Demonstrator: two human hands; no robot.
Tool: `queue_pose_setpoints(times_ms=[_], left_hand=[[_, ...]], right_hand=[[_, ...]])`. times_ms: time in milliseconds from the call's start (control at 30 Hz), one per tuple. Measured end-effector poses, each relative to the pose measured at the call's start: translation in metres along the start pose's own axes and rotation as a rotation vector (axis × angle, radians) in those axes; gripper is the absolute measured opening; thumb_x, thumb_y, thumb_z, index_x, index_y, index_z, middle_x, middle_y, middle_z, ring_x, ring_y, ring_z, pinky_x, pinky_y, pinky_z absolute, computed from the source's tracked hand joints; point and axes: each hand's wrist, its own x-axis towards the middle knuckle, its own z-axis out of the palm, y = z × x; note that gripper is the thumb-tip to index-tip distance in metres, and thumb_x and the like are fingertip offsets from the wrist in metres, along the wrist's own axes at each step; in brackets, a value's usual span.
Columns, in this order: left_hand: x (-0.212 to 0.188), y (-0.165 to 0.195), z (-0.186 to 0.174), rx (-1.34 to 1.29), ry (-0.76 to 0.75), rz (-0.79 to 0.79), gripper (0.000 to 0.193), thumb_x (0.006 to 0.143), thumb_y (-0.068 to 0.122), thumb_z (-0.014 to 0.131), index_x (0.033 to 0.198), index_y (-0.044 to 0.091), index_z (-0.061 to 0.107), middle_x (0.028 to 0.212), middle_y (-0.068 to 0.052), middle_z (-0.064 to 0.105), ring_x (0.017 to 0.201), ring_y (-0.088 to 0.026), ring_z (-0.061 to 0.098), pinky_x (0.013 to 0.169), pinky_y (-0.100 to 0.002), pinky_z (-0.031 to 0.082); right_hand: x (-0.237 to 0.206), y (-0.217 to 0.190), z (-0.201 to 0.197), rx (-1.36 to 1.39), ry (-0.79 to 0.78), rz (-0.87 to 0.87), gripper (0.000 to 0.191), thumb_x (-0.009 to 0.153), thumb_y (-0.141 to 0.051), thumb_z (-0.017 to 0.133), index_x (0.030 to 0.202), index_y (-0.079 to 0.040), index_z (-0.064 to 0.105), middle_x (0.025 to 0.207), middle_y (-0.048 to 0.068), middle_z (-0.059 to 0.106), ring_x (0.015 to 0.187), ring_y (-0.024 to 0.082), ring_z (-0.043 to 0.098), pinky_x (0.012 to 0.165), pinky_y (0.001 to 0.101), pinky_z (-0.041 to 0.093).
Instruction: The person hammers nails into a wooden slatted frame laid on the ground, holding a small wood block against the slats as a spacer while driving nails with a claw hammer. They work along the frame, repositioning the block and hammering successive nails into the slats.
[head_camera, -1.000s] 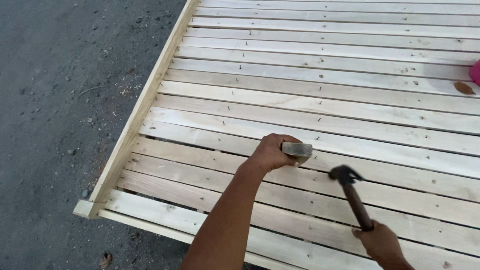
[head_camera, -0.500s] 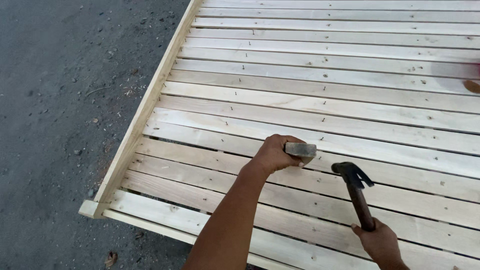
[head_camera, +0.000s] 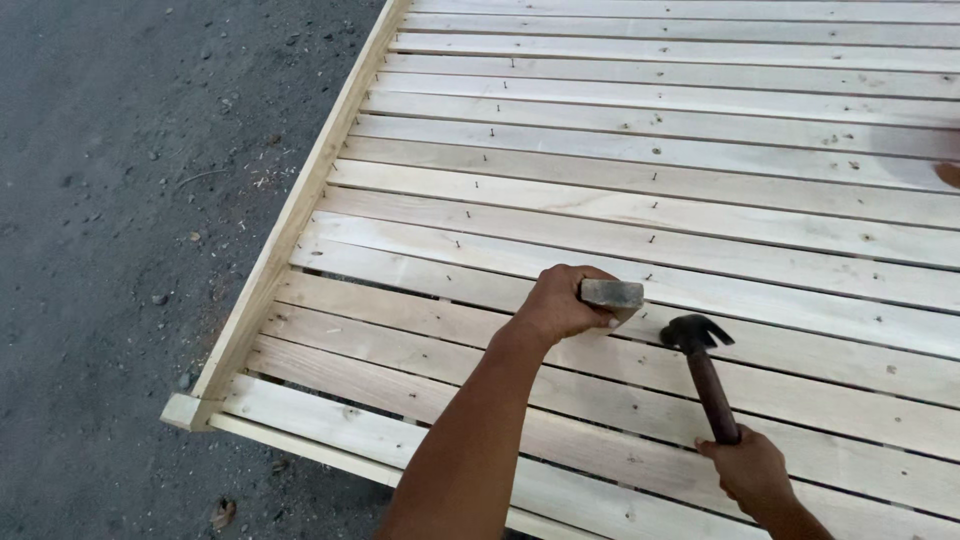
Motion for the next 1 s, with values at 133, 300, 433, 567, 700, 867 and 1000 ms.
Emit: queue_pose_setpoints(times_ms=[133,300,433,567,700,867,1000], left_hand=[[0.001,-0.003,-0.001,0.012,0.012,0.025,0.053,0.065,0.012,0.091,0.117,0.017,0.077,0.11,-0.005,0.08,0.1,-0.018,0.076,0.092,-0.032,0.062],[0.004,-0.003,-0.001,0.066,0.02,0.012,0.055,0.063,0.012,0.093,0.115,0.018,0.078,0.109,-0.003,0.079,0.097,-0.017,0.074,0.091,-0.031,0.061],[0.004,-0.005,-0.001,-0.03,0.009,0.055,0.055,0.062,0.012,0.092,0.115,0.015,0.077,0.105,-0.006,0.08,0.095,-0.019,0.077,0.087,-0.032,0.063],[0.007,-0.005,0.0,-0.011,-0.005,0.037,0.056,0.062,0.013,0.093,0.116,0.016,0.078,0.106,-0.005,0.08,0.096,-0.019,0.076,0.088,-0.032,0.063],[0.007,-0.004,0.001,0.029,0.013,0.047,0.057,0.061,0.012,0.094,0.115,0.017,0.078,0.109,-0.005,0.08,0.1,-0.019,0.075,0.092,-0.032,0.06],[0.007,0.002,-0.001,0.023,-0.003,-0.003,0.055,0.061,0.013,0.094,0.114,0.018,0.078,0.11,-0.003,0.079,0.102,-0.019,0.075,0.094,-0.032,0.06],[0.008,-0.001,-0.003,-0.003,0.004,0.015,0.056,0.061,0.013,0.094,0.114,0.017,0.078,0.109,-0.005,0.08,0.1,-0.02,0.076,0.094,-0.032,0.061]], right_hand=[[-0.02,-0.022,-0.002,0.134,0.081,-0.274,0.034,0.09,-0.029,0.079,0.104,-0.001,0.066,0.06,0.01,0.057,0.049,0.02,0.051,0.048,0.0393,0.044],[-0.016,-0.044,-0.004,0.467,0.241,-0.69,0.028,0.086,-0.025,0.08,0.082,-0.003,0.064,0.062,0.004,0.06,0.055,0.012,0.055,0.053,0.032,0.046],[0.001,-0.029,0.011,0.376,0.254,-0.662,0.03,0.085,-0.026,0.081,0.084,0.001,0.067,0.062,0.006,0.062,0.055,0.015,0.057,0.054,0.0349,0.048],[0.012,-0.02,0.018,0.022,0.058,-0.13,0.033,0.089,-0.029,0.08,0.104,-0.003,0.067,0.063,0.013,0.06,0.054,0.027,0.056,0.055,0.0464,0.049],[0.015,-0.029,0.007,0.084,0.202,-0.317,0.037,0.09,-0.032,0.079,0.108,-0.002,0.066,0.066,0.012,0.065,0.059,0.022,0.063,0.059,0.0415,0.054],[0.025,-0.029,0.009,0.389,0.31,-0.691,0.04,0.09,-0.032,0.079,0.101,0.004,0.068,0.072,0.009,0.065,0.065,0.015,0.061,0.064,0.0375,0.052],[0.029,-0.019,0.026,0.049,0.29,-0.505,0.036,0.085,-0.028,0.083,0.103,0.0,0.07,0.071,0.009,0.069,0.063,0.016,0.063,0.061,0.0362,0.052]])
